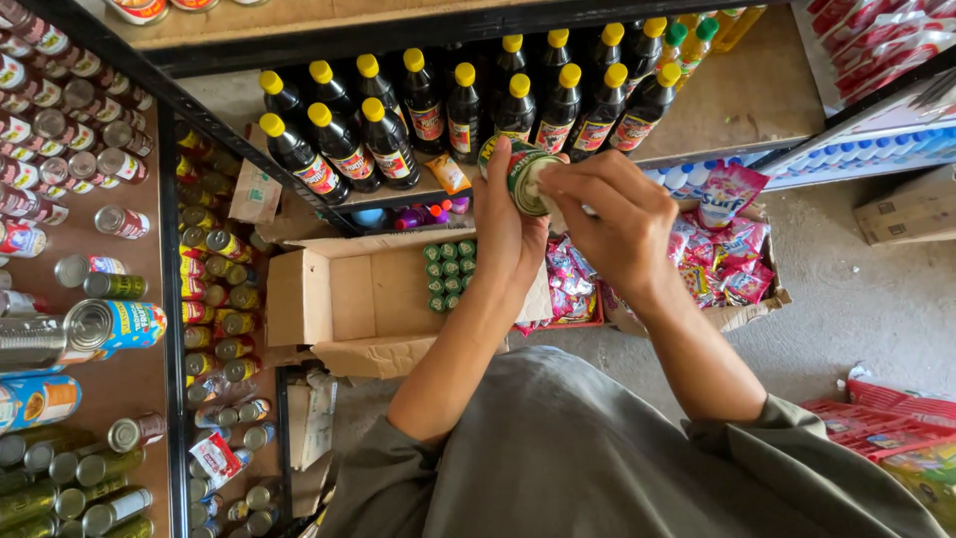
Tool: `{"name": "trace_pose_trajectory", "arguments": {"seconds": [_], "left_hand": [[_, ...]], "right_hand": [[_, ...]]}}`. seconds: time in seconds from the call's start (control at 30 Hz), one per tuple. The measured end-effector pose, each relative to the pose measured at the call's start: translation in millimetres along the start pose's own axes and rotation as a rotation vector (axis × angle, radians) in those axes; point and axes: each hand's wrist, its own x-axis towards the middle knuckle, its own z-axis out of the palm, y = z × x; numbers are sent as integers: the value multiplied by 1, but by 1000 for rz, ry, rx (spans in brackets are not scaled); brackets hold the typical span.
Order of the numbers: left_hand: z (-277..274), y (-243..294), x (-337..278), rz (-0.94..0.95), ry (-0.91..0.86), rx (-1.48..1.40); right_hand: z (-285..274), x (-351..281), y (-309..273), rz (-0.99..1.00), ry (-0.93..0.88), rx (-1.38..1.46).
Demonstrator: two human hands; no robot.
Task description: Wipe individual canned goods with a cloth and place them on the store shelf for restocking.
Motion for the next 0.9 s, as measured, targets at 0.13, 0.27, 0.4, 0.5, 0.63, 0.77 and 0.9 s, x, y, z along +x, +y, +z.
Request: {"name": "trace_pose_trajectory", "arguments": {"seconds": [0.13,0.27,0.4,0.5,0.63,0.77,0.9], "left_hand": [[-4,6,1,-6,-37,83],[8,-2,-12,-25,-5,57],[29,15,-28,-55,-33,157],[-3,1,-3,-32,-6,93],[15,-13,-12,-37,31,88],[38,12,-29,-45,2,97],[10,-10,0,-14,38,73]], "right_hand": [[1,-6,-9,-2,-34,52],[-3,-6,2,28,-36,-25],[1,-13,-13,30,-60,51],[-16,-7,-1,2,-85,-54],[-8,-8,-3,11,4,-11],[-13,-3,-12,-19,-67,-35],[-10,0,3,-32,-5,-54]]}}
